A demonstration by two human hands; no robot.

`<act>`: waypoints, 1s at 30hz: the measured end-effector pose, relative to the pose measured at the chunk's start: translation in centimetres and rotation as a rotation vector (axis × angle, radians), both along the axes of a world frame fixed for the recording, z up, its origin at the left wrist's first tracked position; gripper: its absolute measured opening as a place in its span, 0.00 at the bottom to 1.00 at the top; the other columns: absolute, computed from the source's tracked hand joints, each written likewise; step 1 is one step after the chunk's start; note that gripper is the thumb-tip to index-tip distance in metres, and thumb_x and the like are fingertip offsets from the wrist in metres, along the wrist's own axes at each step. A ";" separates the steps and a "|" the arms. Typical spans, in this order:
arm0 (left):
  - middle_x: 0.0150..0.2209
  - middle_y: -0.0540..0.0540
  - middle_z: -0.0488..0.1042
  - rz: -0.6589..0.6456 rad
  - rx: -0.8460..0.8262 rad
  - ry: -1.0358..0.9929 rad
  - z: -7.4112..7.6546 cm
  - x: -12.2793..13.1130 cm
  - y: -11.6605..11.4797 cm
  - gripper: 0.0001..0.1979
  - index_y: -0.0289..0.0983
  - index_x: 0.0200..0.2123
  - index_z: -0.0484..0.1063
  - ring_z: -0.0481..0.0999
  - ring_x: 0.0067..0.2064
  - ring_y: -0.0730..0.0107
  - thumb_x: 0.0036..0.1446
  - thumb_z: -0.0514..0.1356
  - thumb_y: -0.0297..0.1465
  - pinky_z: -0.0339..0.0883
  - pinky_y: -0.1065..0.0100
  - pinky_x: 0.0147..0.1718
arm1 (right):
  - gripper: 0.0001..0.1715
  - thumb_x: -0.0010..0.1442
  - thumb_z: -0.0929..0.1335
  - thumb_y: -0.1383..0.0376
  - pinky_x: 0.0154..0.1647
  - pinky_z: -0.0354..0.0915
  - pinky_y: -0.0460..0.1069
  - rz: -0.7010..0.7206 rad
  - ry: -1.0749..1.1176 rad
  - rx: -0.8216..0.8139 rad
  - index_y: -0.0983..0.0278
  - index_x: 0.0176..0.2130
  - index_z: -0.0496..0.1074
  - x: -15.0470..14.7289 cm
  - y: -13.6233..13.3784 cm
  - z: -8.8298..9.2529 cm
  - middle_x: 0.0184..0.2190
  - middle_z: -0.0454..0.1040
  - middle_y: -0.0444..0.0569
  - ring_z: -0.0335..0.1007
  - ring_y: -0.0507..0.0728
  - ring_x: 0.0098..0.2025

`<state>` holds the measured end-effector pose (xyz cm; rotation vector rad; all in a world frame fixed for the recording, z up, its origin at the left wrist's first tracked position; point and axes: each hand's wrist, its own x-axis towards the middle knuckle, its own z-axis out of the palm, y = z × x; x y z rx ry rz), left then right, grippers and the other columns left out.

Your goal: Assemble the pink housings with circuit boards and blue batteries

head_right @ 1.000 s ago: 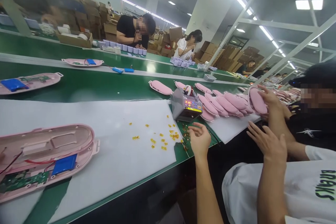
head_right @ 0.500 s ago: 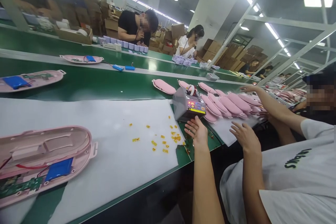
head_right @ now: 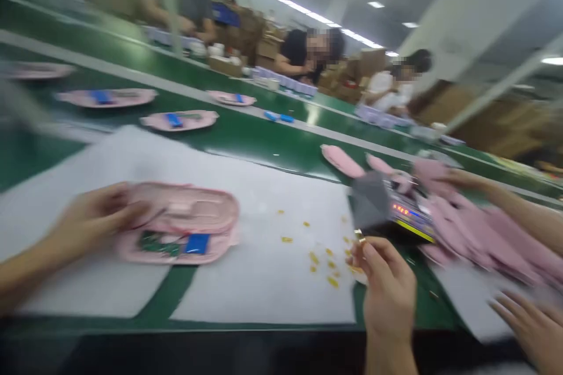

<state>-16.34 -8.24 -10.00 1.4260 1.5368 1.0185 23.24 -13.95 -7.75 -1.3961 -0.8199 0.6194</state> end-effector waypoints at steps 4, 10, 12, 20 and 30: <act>0.33 0.46 0.79 -0.090 -0.016 -0.266 -0.8 -2.6 -1.5 0.20 0.32 0.37 0.73 0.77 0.34 0.66 0.50 0.66 0.44 0.69 0.72 0.32 | 0.13 0.59 0.70 0.58 0.27 0.61 0.45 0.664 -0.570 0.135 0.63 0.27 0.71 -12.1 2.2 3.8 0.24 0.68 0.44 0.63 0.50 0.27; 0.37 0.42 0.80 -0.177 0.090 -0.444 -0.6 -3.2 -1.2 0.12 0.30 0.41 0.76 0.79 0.38 0.64 0.55 0.62 0.32 0.73 0.68 0.36 | 0.13 0.65 0.64 0.63 0.28 0.54 0.46 1.057 -1.273 0.211 0.63 0.30 0.71 -24.4 8.3 4.3 0.27 0.67 0.43 0.59 0.49 0.27; 0.36 0.43 0.79 -0.191 0.126 -0.431 -0.7 -3.4 -1.2 0.11 0.30 0.39 0.76 0.79 0.38 0.64 0.57 0.60 0.32 0.72 0.69 0.36 | 0.14 0.66 0.63 0.63 0.26 0.52 0.45 1.018 -1.462 0.273 0.63 0.31 0.71 -25.4 9.1 3.5 0.26 0.64 0.43 0.58 0.49 0.26; 0.34 0.46 0.79 -0.193 0.215 -0.299 -2.1 -4.0 -1.2 0.10 0.32 0.38 0.77 0.77 0.36 0.67 0.56 0.56 0.26 0.68 0.71 0.32 | 0.14 0.66 0.62 0.63 0.22 0.46 0.44 0.816 -1.692 0.432 0.64 0.32 0.73 -26.2 9.0 1.9 0.23 0.62 0.43 0.56 0.49 0.25; 0.33 0.46 0.79 -0.175 0.195 -0.251 -2.0 -4.3 -1.3 0.07 0.32 0.35 0.75 0.76 0.33 0.67 0.54 0.57 0.25 0.66 0.71 0.30 | 0.26 0.56 0.67 0.47 0.21 0.42 0.47 0.692 -1.584 0.184 0.63 0.20 0.64 -26.3 9.9 2.9 0.21 0.64 0.45 0.55 0.50 0.22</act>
